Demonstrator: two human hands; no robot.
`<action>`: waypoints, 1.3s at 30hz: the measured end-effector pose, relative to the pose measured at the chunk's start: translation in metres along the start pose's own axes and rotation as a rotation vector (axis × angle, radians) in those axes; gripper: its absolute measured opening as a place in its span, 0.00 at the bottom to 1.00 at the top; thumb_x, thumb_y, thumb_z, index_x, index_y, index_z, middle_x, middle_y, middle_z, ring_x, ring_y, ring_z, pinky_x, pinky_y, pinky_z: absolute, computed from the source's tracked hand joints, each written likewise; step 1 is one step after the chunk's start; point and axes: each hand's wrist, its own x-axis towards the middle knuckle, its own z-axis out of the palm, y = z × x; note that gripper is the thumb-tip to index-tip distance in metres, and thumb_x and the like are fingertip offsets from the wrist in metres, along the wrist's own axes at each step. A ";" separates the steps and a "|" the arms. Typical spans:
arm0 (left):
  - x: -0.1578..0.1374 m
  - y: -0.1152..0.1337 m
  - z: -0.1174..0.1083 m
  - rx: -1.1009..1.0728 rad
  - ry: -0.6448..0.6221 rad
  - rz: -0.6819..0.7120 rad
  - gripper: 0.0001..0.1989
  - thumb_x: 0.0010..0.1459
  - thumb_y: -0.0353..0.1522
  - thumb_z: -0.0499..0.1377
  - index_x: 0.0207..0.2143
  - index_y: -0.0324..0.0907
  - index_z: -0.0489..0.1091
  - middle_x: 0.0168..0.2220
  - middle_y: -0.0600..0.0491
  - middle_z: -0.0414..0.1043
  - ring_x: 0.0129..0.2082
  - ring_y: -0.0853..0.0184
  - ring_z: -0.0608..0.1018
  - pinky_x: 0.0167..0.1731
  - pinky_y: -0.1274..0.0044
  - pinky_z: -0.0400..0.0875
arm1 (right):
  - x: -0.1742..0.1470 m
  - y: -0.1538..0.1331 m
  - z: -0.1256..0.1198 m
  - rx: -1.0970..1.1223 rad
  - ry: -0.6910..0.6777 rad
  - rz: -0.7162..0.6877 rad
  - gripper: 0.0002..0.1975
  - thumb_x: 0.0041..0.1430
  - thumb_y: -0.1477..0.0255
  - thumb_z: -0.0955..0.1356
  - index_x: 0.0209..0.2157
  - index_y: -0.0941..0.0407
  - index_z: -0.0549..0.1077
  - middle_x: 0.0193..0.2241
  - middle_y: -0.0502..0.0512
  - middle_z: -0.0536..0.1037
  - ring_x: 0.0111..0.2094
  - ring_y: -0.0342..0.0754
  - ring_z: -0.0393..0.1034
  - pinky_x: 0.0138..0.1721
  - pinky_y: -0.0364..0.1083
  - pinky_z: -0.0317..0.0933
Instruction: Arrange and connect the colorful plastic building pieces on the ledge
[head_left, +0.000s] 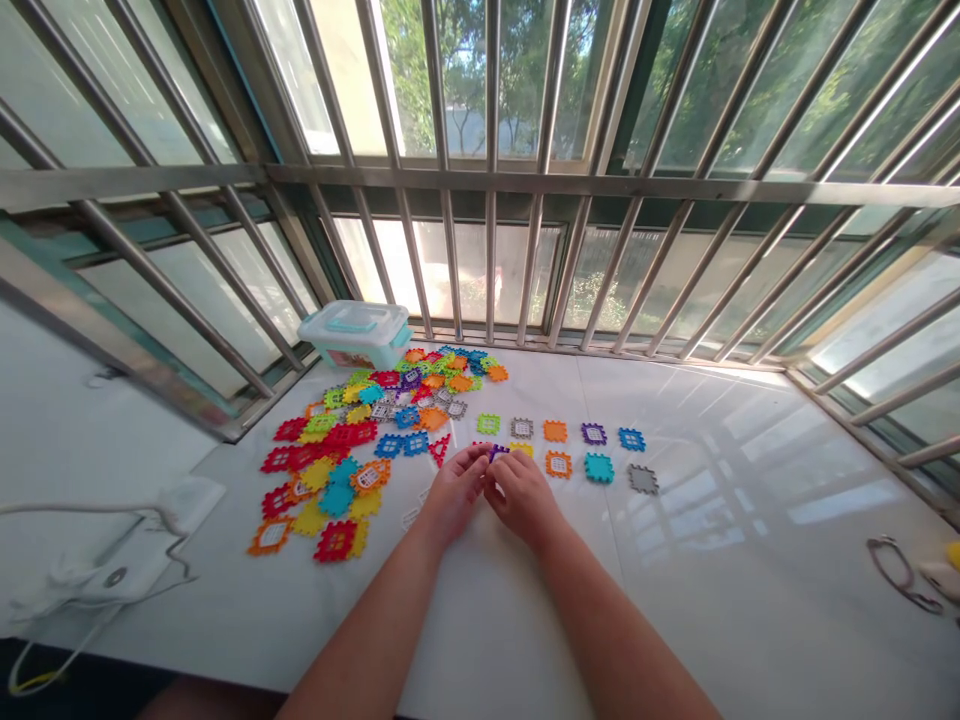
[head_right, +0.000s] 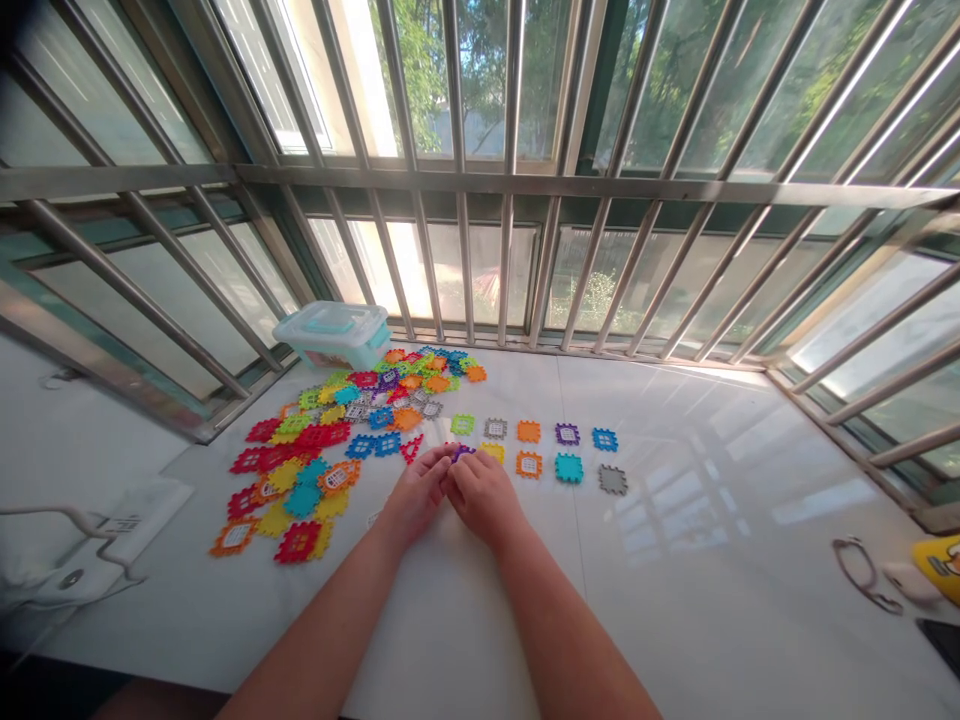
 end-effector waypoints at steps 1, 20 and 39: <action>0.000 0.000 0.000 -0.017 0.006 -0.010 0.23 0.54 0.39 0.76 0.51 0.41 0.80 0.50 0.46 0.82 0.46 0.64 0.82 0.51 0.72 0.74 | 0.000 -0.001 0.000 0.002 -0.002 -0.021 0.11 0.74 0.73 0.64 0.33 0.51 0.68 0.32 0.54 0.74 0.37 0.52 0.65 0.42 0.50 0.62; 0.006 0.003 -0.004 0.006 0.134 0.161 0.20 0.52 0.40 0.77 0.44 0.39 0.82 0.40 0.49 0.84 0.38 0.67 0.83 0.43 0.75 0.78 | -0.004 0.010 -0.004 0.119 0.138 0.101 0.21 0.71 0.65 0.72 0.62 0.48 0.73 0.61 0.60 0.76 0.61 0.56 0.72 0.62 0.57 0.70; 0.009 0.010 -0.008 -0.180 0.185 0.229 0.19 0.54 0.42 0.76 0.43 0.42 0.81 0.43 0.49 0.85 0.43 0.64 0.85 0.46 0.72 0.79 | 0.066 0.019 -0.028 0.065 -0.190 0.028 0.27 0.62 0.65 0.79 0.61 0.51 0.74 0.53 0.61 0.79 0.53 0.58 0.74 0.55 0.57 0.71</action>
